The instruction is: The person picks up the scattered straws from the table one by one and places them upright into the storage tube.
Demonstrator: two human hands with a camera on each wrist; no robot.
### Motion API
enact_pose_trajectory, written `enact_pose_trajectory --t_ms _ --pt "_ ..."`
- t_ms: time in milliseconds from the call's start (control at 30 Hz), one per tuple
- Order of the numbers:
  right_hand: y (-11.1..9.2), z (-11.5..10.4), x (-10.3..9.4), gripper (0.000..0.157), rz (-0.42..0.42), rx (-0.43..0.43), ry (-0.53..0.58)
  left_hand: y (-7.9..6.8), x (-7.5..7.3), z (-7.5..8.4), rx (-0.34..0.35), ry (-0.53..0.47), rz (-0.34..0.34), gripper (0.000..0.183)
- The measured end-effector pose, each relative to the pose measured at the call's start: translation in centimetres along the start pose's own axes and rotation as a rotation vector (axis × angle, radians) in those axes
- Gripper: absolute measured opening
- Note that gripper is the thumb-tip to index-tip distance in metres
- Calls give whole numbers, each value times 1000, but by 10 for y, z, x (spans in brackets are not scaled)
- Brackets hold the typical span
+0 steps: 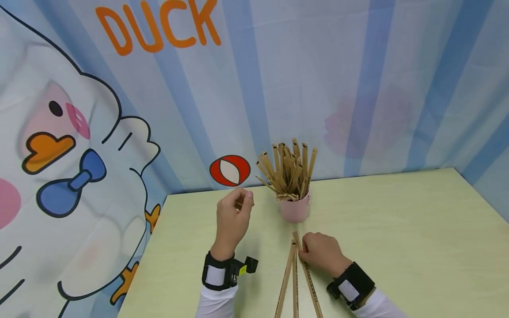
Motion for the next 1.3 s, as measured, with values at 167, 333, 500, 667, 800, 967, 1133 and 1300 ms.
enact_pose_trajectory --t_ms 167,333,500,667,800,967,1133,1300 --pt "-1 -3 0 23 -8 10 4 0 -5 17 -3 13 -14 20" --pt "-1 0 2 19 -52 44 46 0 -6 19 -3 12 -10 20" --pt "-3 1 -3 18 -95 58 136 0 -7 19 -5 11 -11 21" --pt "-2 7 -14 21 -83 83 212 0 -7 18 -11 9 -14 21" --pt "-3 12 -39 23 -12 66 268 -1 -7 18 -13 8 -17 21" --pt "-10 17 -81 20 94 -2 361 -1 -8 17 -7 10 -18 21" --pt "-20 19 -114 15 209 -26 414 -1 -5 6 -24 5 -16 21" --pt "-22 16 -141 13 383 -63 401 -1 2 -21 -35 -2 -17 23"
Point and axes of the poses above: each hand's wrist, its own y-axis towards the middle knuckle, its own x-axis out of the palm, z = x × y, the point moved 4 cm from there along y, towards the middle knuckle, and after that the axes turned 6 degrees about -x, right-handed, at the moved point
